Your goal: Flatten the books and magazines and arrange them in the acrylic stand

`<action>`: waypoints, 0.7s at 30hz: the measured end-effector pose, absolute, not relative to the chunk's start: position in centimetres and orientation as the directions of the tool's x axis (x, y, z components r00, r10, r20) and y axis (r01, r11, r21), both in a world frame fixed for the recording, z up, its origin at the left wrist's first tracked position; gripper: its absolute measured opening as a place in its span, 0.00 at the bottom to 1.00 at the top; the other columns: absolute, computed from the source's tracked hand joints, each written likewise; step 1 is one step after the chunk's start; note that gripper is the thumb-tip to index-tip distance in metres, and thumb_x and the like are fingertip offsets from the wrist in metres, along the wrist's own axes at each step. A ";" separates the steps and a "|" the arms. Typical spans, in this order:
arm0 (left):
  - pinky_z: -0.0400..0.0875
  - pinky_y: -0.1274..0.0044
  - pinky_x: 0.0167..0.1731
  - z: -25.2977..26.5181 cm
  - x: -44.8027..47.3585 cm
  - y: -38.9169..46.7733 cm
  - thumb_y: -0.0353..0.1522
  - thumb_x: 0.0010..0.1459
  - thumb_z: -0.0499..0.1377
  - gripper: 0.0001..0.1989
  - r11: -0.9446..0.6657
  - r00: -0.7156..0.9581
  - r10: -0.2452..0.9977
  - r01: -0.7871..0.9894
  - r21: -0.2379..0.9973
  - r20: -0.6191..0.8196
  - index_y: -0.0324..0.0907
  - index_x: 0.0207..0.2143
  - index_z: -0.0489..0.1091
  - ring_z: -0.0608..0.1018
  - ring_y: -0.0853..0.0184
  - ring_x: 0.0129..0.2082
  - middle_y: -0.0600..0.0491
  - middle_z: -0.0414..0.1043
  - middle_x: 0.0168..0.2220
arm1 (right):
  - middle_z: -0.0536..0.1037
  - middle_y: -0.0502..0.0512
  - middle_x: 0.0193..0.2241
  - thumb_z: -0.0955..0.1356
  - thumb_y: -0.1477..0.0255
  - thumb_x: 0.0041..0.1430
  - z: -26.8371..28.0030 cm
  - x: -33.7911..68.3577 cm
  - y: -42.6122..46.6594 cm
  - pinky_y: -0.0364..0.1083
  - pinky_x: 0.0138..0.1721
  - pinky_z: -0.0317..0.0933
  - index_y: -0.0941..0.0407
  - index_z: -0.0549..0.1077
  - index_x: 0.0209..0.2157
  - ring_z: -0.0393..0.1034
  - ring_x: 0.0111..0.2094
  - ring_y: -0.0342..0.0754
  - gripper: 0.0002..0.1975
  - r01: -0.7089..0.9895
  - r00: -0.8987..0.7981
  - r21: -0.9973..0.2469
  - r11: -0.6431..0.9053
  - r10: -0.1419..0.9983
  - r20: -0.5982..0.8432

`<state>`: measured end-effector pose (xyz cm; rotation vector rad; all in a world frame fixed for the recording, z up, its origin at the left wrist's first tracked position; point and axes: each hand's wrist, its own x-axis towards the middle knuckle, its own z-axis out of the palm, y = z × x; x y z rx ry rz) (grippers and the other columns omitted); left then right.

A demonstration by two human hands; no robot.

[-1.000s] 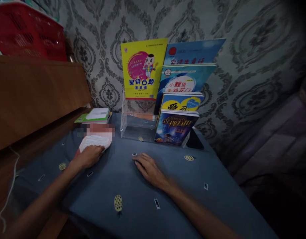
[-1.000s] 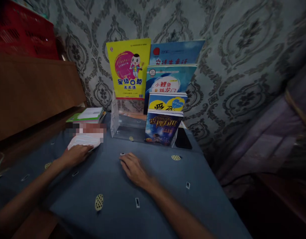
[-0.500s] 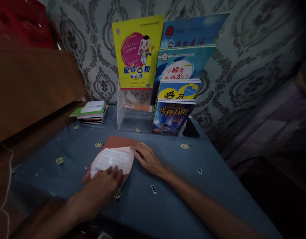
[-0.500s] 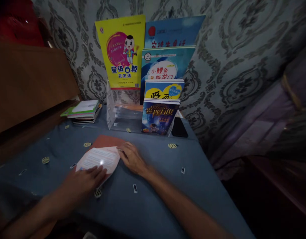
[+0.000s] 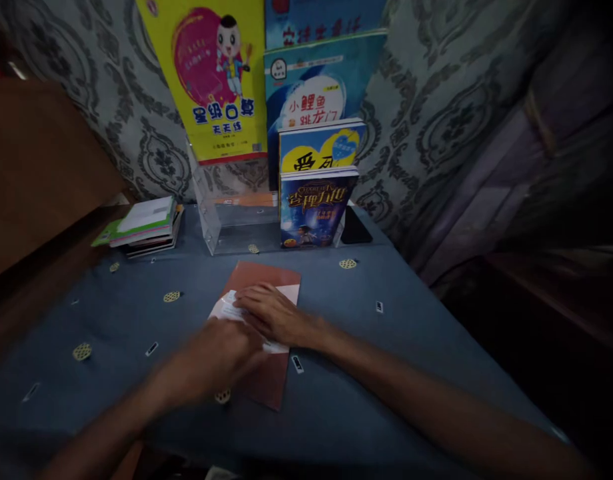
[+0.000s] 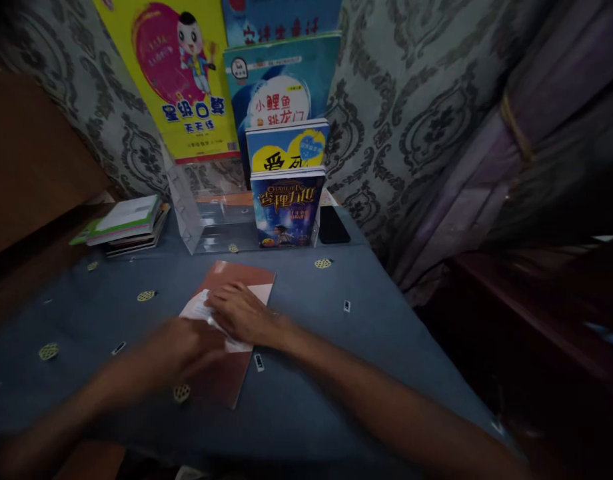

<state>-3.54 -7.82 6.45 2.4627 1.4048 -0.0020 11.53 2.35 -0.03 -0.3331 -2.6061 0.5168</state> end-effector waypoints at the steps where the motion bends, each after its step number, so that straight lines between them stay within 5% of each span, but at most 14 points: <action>1: 0.70 0.72 0.36 6.9 -4.2 -6.4 0.40 0.71 0.48 0.20 -0.429 0.485 0.865 0.848 0.310 -0.130 0.42 0.35 0.75 0.80 0.61 0.33 0.49 0.80 0.33 | 0.77 0.63 0.53 0.65 0.74 0.67 -0.1 11.4 2.4 0.58 0.62 0.59 0.58 0.73 0.52 0.69 0.57 0.54 0.13 0.166 -0.865 -0.410 0.897 0.332 0.377; 5: 0.69 0.74 0.33 5.7 -6.7 -0.9 0.41 0.70 0.45 0.21 -0.339 0.340 0.938 0.853 0.396 0.071 0.41 0.33 0.71 0.77 0.64 0.30 0.52 0.75 0.29 | 0.78 0.66 0.50 0.65 0.74 0.67 -0.6 11.5 2.7 0.59 0.60 0.62 0.61 0.74 0.51 0.71 0.55 0.56 0.14 0.336 -0.797 -0.397 0.854 0.483 0.363; 9: 0.71 0.67 0.50 2.0 -8.5 2.3 0.39 0.68 0.49 0.17 -0.473 0.411 0.878 0.825 0.308 0.245 0.40 0.49 0.71 0.77 0.58 0.49 0.44 0.76 0.49 | 0.73 0.67 0.59 0.62 0.73 0.69 -1.4 13.2 3.1 0.61 0.63 0.60 0.60 0.71 0.58 0.65 0.62 0.57 0.19 0.354 -0.772 -0.363 0.862 0.488 0.406; 13: 0.66 0.63 0.60 0.3 -9.1 3.0 0.37 0.69 0.48 0.21 -0.469 0.424 0.872 0.867 0.168 0.243 0.38 0.60 0.66 0.72 0.56 0.60 0.42 0.70 0.61 | 0.70 0.67 0.62 0.59 0.69 0.71 -2.1 15.4 3.6 0.61 0.65 0.58 0.62 0.69 0.62 0.62 0.65 0.57 0.22 0.479 -0.730 -0.343 0.808 0.584 0.355; 21: 0.72 0.63 0.51 2.0 -7.4 2.1 0.34 0.71 0.50 0.17 -0.291 0.304 0.935 0.952 -0.092 0.182 0.38 0.55 0.70 0.79 0.53 0.53 0.41 0.76 0.54 | 0.67 0.62 0.65 0.59 0.67 0.72 -2.2 15.7 7.5 0.59 0.68 0.53 0.58 0.67 0.63 0.57 0.68 0.54 0.23 0.495 -0.775 -0.310 0.812 0.574 0.267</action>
